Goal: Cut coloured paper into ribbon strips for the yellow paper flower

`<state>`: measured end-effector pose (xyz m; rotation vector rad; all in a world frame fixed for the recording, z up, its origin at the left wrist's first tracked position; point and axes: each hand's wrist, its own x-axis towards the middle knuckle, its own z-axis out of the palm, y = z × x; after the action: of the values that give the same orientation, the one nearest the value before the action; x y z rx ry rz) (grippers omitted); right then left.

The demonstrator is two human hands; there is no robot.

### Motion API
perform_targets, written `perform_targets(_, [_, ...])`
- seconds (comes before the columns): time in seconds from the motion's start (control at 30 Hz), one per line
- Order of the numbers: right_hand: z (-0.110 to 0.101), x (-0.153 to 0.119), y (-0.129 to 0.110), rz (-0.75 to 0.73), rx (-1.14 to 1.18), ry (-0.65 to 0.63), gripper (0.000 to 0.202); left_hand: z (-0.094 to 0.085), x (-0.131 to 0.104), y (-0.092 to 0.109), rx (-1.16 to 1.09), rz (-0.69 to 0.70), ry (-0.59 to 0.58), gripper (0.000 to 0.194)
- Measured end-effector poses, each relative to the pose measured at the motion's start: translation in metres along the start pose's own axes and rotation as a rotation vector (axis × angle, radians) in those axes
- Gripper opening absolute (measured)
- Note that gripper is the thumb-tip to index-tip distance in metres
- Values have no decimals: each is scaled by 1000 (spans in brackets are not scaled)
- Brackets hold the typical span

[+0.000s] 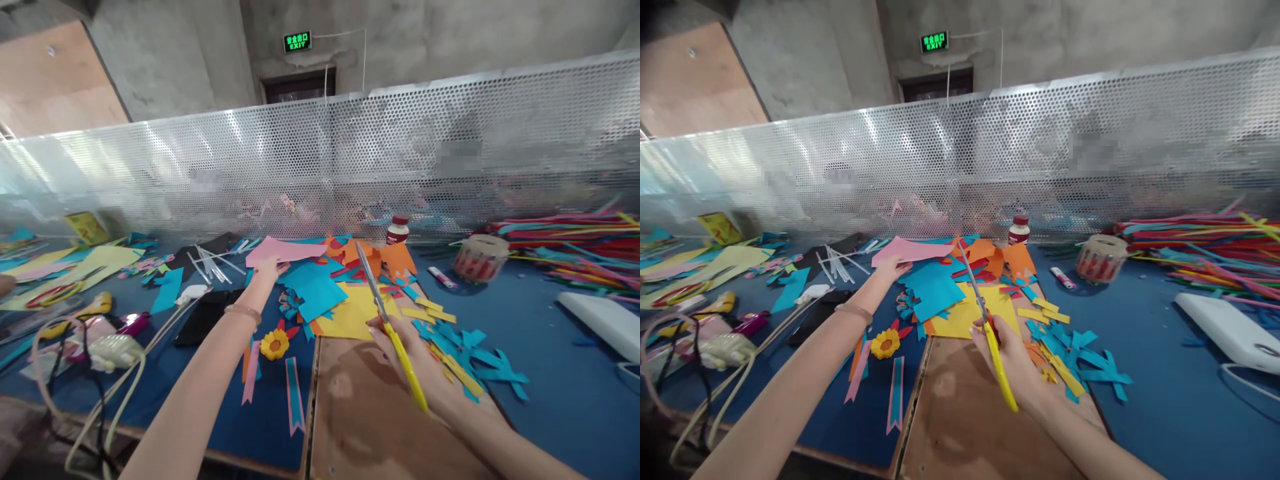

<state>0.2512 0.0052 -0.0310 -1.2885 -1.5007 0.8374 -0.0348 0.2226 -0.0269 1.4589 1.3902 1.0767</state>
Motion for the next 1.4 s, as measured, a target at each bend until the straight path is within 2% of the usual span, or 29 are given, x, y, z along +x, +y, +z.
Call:
perform_targets(0.1, [-2,0,1,9,5,9,29,-4,11,0,-217,-115,110,36])
perform_targets(0.2, [-2,2,3,17,-5,0,29,-4,26,0,-375,-227,162,36])
perform_targets(0.3, [-4,9,11,39,-55,-8,28,-5,37,-2,-484,-323,159,36])
perform_targets(0.4, [-10,16,19,65,-131,4,26,-9,39,-5,-543,-357,122,35])
perform_targets(0.47, [-15,19,20,76,-78,-50,28,-13,33,-7,-564,-333,106,32])
perform_targets(0.53, [-20,20,18,103,73,-165,31,-17,21,-6,-585,-280,102,27])
perform_targets(0.6, [-22,21,15,134,222,-268,37,-21,3,-2,-606,-203,97,27])
perform_targets(0.7, [-24,22,13,147,339,-332,48,-21,-26,5,-641,-61,76,29])
perform_targets(0.9, [-22,23,17,206,462,-332,46,-2,-66,16,-724,160,56,25])
perform_targets(1.0, [-21,22,18,241,528,-314,45,11,-77,19,-761,198,64,19])
perform_targets(1.13, [-21,24,22,270,588,-342,46,23,-92,24,-781,271,89,23])
perform_targets(1.3, [-22,30,32,311,656,-357,38,27,-110,27,-779,283,165,26])
perform_targets(1.4, [-18,30,38,322,725,-382,34,28,-115,26,-797,294,172,25])
